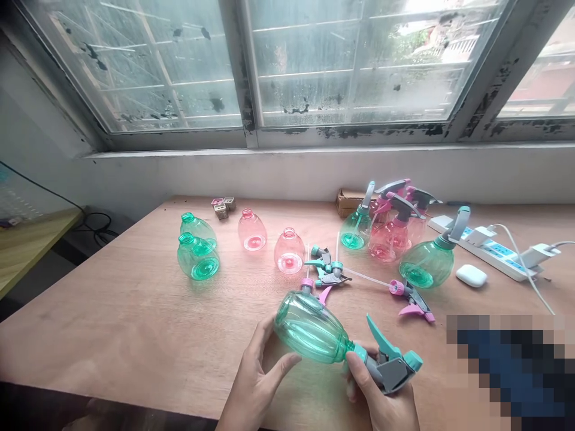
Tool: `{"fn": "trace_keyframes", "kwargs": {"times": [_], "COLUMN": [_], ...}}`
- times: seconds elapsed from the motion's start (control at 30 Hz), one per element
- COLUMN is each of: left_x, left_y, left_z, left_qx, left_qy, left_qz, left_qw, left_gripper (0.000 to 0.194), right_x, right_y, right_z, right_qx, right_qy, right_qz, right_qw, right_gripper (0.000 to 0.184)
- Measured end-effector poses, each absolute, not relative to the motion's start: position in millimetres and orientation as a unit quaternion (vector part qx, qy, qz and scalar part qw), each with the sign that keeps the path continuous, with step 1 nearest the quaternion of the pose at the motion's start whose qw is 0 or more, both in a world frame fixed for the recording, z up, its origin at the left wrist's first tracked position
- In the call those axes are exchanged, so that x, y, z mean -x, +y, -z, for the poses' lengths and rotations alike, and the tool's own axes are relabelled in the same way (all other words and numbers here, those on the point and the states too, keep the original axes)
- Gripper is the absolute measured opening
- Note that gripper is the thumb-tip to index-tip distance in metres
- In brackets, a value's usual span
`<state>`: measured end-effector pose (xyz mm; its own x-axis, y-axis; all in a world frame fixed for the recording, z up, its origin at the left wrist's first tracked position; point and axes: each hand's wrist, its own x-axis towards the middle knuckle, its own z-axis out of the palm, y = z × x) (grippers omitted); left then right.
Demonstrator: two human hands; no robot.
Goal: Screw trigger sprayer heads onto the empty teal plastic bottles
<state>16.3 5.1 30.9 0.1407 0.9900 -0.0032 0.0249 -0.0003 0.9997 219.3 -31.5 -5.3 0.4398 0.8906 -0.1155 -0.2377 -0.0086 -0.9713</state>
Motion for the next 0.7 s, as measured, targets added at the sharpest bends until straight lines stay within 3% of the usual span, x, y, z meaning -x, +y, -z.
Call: {"fn": "trace_keyframes", "kwargs": {"times": [0.13,0.33,0.7], "left_x": [-16.3,-16.4,-15.5], "left_y": [2.9,8.1,8.0], "left_z": [-27.4,-26.4,-27.8], "left_qx": [-0.527,-0.529,-0.542], "left_qy": [0.461,0.436,0.453], "left_qz": [-0.462,-0.488,-0.458], "left_qw": [0.544,0.541,0.54], "left_gripper": [0.064,0.063,0.07], "right_x": [-216.6,-222.0,-220.5], "right_y": [-34.0,-35.3,-34.0], "right_z": [2.9,10.2,4.9], "right_qx": [0.574,0.606,0.594], "right_qy": [-0.305,-0.337,-0.299], "right_qz": [-0.438,-0.423,-0.438], "right_qw": [0.621,0.584,0.605], "right_gripper": [0.039,0.042,0.045]}}
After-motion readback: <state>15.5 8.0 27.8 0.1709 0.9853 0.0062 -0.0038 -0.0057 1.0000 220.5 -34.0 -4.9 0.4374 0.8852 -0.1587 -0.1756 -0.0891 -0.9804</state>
